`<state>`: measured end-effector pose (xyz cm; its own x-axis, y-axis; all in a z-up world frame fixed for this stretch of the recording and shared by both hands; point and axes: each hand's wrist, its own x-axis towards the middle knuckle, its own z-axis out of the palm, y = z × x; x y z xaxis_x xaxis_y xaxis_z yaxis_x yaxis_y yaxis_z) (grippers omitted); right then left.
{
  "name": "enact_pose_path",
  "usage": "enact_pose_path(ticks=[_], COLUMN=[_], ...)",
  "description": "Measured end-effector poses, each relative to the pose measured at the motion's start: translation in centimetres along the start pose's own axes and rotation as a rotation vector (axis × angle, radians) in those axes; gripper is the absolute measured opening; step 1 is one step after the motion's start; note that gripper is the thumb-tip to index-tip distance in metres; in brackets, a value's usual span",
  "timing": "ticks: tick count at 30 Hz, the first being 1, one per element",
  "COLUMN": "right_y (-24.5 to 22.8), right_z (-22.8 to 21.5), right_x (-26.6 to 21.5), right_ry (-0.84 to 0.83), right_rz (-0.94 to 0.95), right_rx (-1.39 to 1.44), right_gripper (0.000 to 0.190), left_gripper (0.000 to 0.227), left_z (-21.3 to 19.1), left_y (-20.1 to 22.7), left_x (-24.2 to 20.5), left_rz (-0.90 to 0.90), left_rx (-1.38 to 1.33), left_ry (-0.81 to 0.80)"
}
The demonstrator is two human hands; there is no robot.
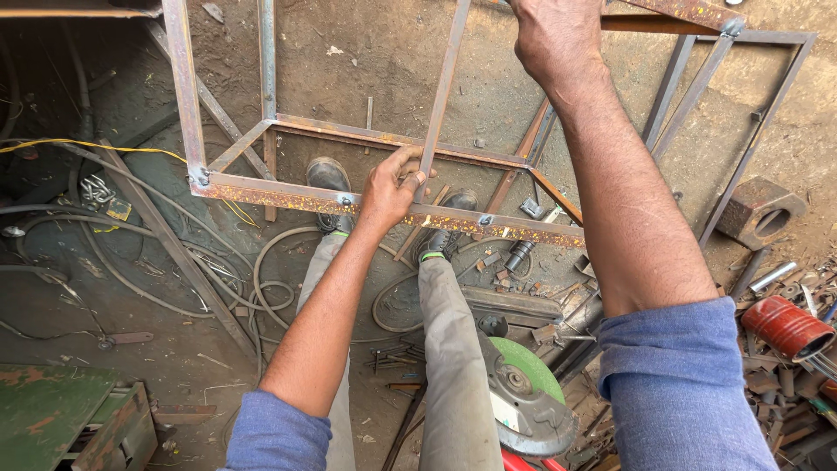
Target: The person hammers a metal bar on an anvil, then stands to measure and weld the bar onto a rectangular metal frame. They use a tape measure to align the bar and a welding torch to secure it, creating sparks during the process.
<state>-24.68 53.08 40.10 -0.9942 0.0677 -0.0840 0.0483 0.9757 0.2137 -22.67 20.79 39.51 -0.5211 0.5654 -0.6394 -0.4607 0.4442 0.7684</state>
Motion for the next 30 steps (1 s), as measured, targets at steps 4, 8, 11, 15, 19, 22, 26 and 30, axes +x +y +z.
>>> enact_pose_path(ticks=[4, 8, 11, 15, 19, 22, 26, 30], right_y=[-0.2, -0.2, -0.1, -0.1, -0.2, -0.2, -0.2, -0.1], right_z=[0.2, 1.2, 1.6, 1.6, 1.4, 1.3, 1.3, 1.4], right_x=[-0.2, -0.3, -0.3, -0.4, -0.6, -0.5, -0.5, -0.6], right_ry=[0.006, -0.124, -0.2, -0.153, -0.186, -0.162, -0.152, -0.181], right_rz=[-0.001, 0.029, 0.034, 0.052, 0.056, 0.064, 0.058, 0.054], right_rx=[-0.028, -0.036, -0.019, 0.031, 0.025, 0.049, 0.056, 0.041], right_gripper=[0.037, 0.024, 0.022, 0.028, 0.028, 0.03, 0.03, 0.025], left_gripper=[0.036, 0.036, 0.037, 0.036, 0.038, 0.037, 0.037, 0.038], left_z=[0.2, 0.1, 0.1, 0.1, 0.1, 0.1, 0.1, 0.0], left_y=[0.0, 0.1, 0.1, -0.1, -0.4, -0.4, -0.1, 0.1], left_x=[0.0, 0.0, -0.1, -0.1, 0.1, 0.0, 0.0, -0.2], left_rz=[0.081, 0.064, 0.068, 0.063, 0.069, 0.076, 0.073, 0.041], left_rx=[-0.031, -0.024, -0.022, -0.037, -0.062, -0.044, -0.039, -0.012], left_ry=[0.002, 0.005, 0.006, 0.002, -0.006, -0.008, -0.006, -0.001])
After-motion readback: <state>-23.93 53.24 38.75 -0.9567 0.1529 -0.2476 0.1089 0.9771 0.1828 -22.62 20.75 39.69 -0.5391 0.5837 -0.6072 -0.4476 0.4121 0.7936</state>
